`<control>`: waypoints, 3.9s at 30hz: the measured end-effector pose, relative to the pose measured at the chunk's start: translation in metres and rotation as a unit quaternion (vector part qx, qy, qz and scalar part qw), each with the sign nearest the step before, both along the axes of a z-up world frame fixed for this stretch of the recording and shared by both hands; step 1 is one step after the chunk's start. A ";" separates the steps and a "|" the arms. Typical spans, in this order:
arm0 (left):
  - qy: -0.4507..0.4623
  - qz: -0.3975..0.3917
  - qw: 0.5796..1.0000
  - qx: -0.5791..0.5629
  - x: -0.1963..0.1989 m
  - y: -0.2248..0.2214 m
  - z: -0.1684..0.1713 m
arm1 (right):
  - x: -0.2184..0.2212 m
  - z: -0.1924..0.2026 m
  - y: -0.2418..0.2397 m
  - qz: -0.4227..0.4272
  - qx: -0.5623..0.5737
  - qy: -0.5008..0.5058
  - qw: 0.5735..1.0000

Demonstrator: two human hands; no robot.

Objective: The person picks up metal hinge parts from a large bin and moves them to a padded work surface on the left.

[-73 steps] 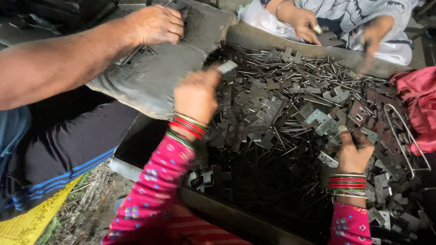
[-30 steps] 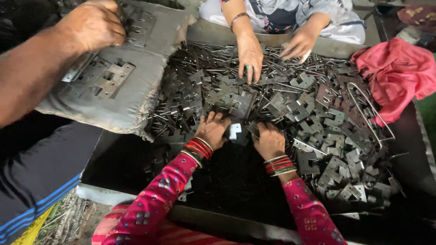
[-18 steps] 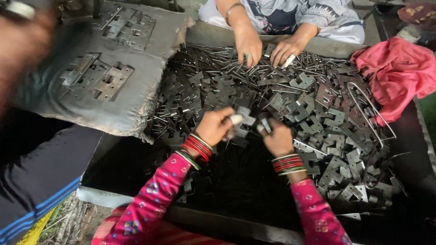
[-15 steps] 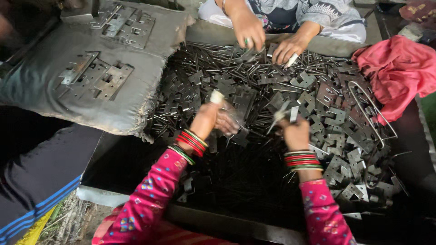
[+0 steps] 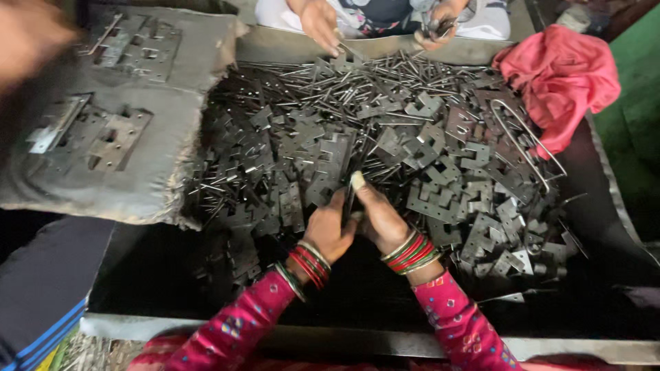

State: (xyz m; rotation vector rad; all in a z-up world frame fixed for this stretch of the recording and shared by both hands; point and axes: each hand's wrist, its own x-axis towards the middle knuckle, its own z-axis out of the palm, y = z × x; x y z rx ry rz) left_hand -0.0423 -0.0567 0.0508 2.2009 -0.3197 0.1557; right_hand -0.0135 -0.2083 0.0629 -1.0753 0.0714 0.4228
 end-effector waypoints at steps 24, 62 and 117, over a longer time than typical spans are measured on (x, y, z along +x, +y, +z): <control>-0.245 0.297 0.898 0.213 0.039 0.183 0.128 | 0.032 0.007 -0.103 0.105 -0.850 -0.142 0.497; -0.069 0.132 0.913 0.379 0.055 0.023 -0.041 | 0.044 -0.011 -0.059 -0.168 -0.418 -0.362 0.816; -0.037 0.083 0.873 -0.479 0.074 0.005 -0.038 | 0.060 -0.029 -0.138 -0.005 -0.860 -0.084 0.503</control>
